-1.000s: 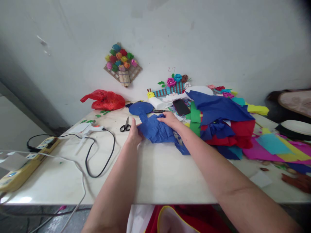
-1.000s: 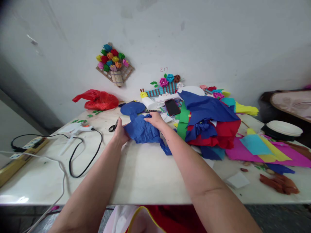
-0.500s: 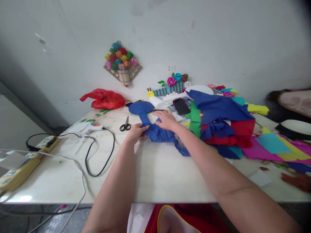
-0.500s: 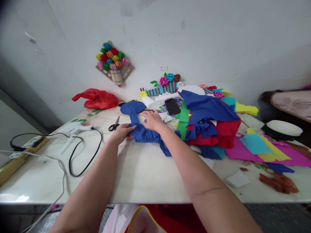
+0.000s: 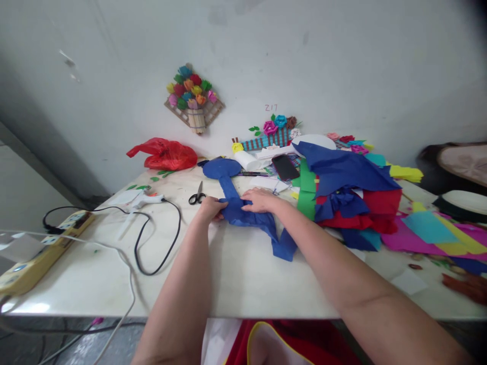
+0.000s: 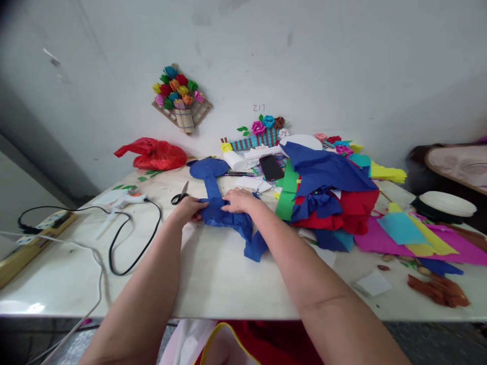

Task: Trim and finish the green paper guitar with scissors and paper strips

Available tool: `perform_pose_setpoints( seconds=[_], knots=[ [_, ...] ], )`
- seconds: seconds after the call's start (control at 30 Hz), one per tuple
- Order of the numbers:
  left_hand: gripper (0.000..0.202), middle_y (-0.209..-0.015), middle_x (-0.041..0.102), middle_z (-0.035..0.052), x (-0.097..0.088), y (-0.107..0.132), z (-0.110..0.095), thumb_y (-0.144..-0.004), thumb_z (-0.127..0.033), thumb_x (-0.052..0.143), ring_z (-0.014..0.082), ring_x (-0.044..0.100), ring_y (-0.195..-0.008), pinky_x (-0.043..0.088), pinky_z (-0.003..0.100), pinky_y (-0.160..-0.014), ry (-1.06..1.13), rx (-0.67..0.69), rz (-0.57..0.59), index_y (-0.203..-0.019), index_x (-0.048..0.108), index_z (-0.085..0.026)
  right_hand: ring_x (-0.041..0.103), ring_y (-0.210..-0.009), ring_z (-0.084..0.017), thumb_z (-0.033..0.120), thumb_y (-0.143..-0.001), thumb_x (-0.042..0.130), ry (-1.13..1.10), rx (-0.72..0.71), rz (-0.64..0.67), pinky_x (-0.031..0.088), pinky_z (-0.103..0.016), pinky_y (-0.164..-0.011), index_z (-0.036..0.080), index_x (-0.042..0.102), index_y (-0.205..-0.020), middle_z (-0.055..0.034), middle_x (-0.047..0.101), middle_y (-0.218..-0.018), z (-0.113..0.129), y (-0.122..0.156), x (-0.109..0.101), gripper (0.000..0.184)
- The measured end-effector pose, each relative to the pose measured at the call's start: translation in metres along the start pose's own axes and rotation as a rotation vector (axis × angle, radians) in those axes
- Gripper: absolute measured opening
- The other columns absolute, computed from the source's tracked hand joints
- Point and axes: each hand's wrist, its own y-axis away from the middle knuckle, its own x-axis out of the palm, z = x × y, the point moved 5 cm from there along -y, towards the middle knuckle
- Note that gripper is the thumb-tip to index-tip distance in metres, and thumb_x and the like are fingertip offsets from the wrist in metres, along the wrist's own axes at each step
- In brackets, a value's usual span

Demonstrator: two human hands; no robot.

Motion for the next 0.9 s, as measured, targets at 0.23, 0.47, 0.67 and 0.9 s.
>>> perform_pose_setpoints(
  seconds=[0.23, 0.47, 0.67, 0.9],
  knots=[
    [0.047, -0.055, 0.060, 0.0081, -0.006, -0.007, -0.006, -0.064, -0.060, 0.055, 0.0219, 0.062, -0.064, 0.044, 0.027, -0.054, -0.371, 0.049, -0.217, -0.070, 0.062, -0.014, 0.053, -0.100, -0.020, 0.035, -0.089, 0.032, 0.081, 0.045, -0.232, 0.028, -0.035, -0.090, 0.019, 0.063, -0.099, -0.0087, 0.065, -0.102, 0.004, -0.004, -0.006, 0.037],
    [0.035, -0.052, 0.056, 0.0010, 0.001, -0.013, -0.003, -0.059, -0.049, 0.065, 0.0144, 0.055, -0.049, 0.041, 0.024, -0.047, -0.286, 0.187, -0.111, -0.069, 0.058, -0.016, 0.051, -0.099, -0.020, 0.040, -0.074, 0.056, -0.068, 0.136, -0.214, 0.034, -0.030, -0.081, 0.023, 0.062, -0.104, -0.0051, 0.064, -0.104, 0.001, -0.007, 0.003, 0.035],
    [0.037, -0.043, 0.046, -0.0045, 0.006, -0.010, 0.000, -0.052, -0.045, 0.071, 0.0076, 0.043, -0.039, 0.035, 0.019, -0.039, -0.178, 0.248, 0.115, -0.059, 0.051, -0.015, 0.052, -0.067, -0.012, 0.041, -0.066, 0.062, -0.317, 0.157, -0.085, 0.033, -0.021, -0.057, 0.019, 0.066, -0.076, 0.0006, 0.063, -0.072, -0.013, -0.008, 0.012, 0.024],
    [0.033, -0.043, 0.046, -0.0045, 0.003, -0.009, 0.000, -0.057, -0.041, 0.070, 0.0076, 0.045, -0.040, 0.036, 0.020, -0.042, -0.061, 0.221, 0.120, -0.058, 0.050, -0.015, 0.047, -0.061, -0.010, 0.049, -0.070, 0.053, -0.509, 0.159, -0.183, 0.032, -0.020, -0.055, 0.016, 0.061, -0.069, 0.0013, 0.057, -0.065, -0.022, -0.010, 0.013, 0.035]
  ],
)
